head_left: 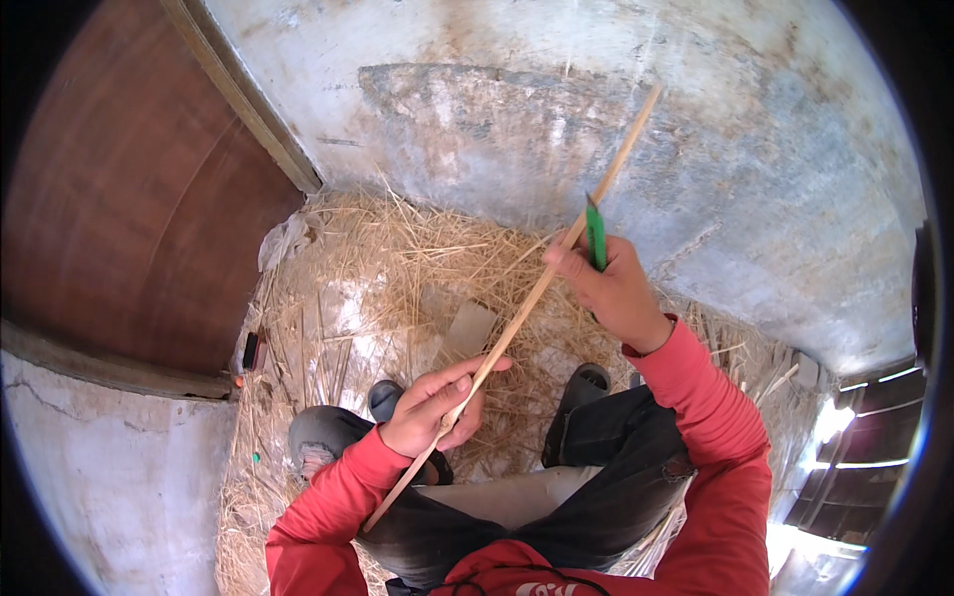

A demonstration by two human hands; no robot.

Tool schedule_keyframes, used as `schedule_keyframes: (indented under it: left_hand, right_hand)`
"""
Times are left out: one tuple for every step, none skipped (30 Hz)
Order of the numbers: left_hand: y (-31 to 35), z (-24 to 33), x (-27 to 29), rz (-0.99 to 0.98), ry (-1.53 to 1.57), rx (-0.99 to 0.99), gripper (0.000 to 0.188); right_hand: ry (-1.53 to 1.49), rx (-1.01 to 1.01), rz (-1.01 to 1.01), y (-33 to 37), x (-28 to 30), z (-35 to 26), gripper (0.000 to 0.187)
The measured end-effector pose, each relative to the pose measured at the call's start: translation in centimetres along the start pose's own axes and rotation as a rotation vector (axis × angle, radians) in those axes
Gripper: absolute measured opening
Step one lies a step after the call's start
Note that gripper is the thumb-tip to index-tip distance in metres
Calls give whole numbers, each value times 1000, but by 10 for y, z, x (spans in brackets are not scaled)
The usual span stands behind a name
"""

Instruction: The person trims and shaves a thin bamboo stick using a knife, rotating the stick and making repeated downward cuts while sitting on a floor covered in shavings.

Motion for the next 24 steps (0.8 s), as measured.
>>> schedule_keyframes:
  left_hand:
    - [0,-1,1,0,-7,-9,51]
    - [0,-1,1,0,-15,-19,51]
    - [-1,-1,1,41,-22,8,51]
    - [-1,1,0,83,-30,37,51]
    - [1,0,-1,126,-38,66,52]
    - [3,-4,-1,128,-56,50,50]
    - [3,-10,2,128,-74,29,49]
    - [3,-14,4,123,-95,8,47]
    - [5,-16,5,96,-151,16,48]
    - [7,-17,7,91,-169,28,48]
    - [9,-18,8,87,-186,40,48]
    - [11,-19,9,82,-204,51,48]
    - [12,-21,10,91,-206,24,48]
    - [13,-22,10,99,-207,-3,48]
    - [14,-23,11,108,-208,-30,48]
    - [15,-23,11,132,-222,-35,47]
    - [15,-23,11,157,-236,-39,47]
    - [15,-23,11,181,-249,-45,47]
    - [15,-22,12,213,-271,-46,48]
    - [15,-20,13,245,-293,-47,48]
    - [14,-18,14,276,-315,-48,48]
    - [14,-15,15,297,-326,-42,48]
    - [14,-13,15,315,-337,-34,48]
    - [15,-10,16,333,-347,-27,48]
  right_hand:
    - [44,-4,-31,3,-6,0,36]
    - [88,-8,-62,5,-10,1,37]
    - [89,13,-22,3,-9,3,33]
    - [87,34,17,0,-7,9,30]
    - [85,54,56,-4,-4,11,27]
    - [0,20,103,-6,-1,13,26]
    - [-82,-10,148,-11,4,12,26]
    - [-162,-37,200,-14,12,10,26]
    - [-193,30,205,-19,22,15,25]
    - [-204,30,217,-21,27,15,25]
    - [-215,29,229,-22,31,14,25]
    - [-225,29,241,-23,33,13,25]
    - [-195,37,224,-23,32,13,27]
    - [-166,46,206,-21,31,12,28]
    - [-136,55,187,-19,29,12,29]
    - [-87,75,145,-17,24,12,33]
    - [-38,95,103,-15,18,12,36]
    - [11,116,61,-12,13,12,39]
    - [122,127,9,-9,7,12,41]
    - [232,139,-43,-4,1,12,43]
    - [343,150,-94,1,-4,11,45]
    - [412,172,-130,6,-15,7,45]
    - [481,193,-164,13,-29,1,45]
    - [550,214,-198,18,-40,-2,45]
Point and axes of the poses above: each hand's wrist, its own y-axis away from the middle knuckle, its own x-axis out of the back of the hand, z = x × y, the point moved 4 cm from there along -y, towards the middle knuckle, and after that the axes turned 13 degrees about -y, right-handed, at the moved point
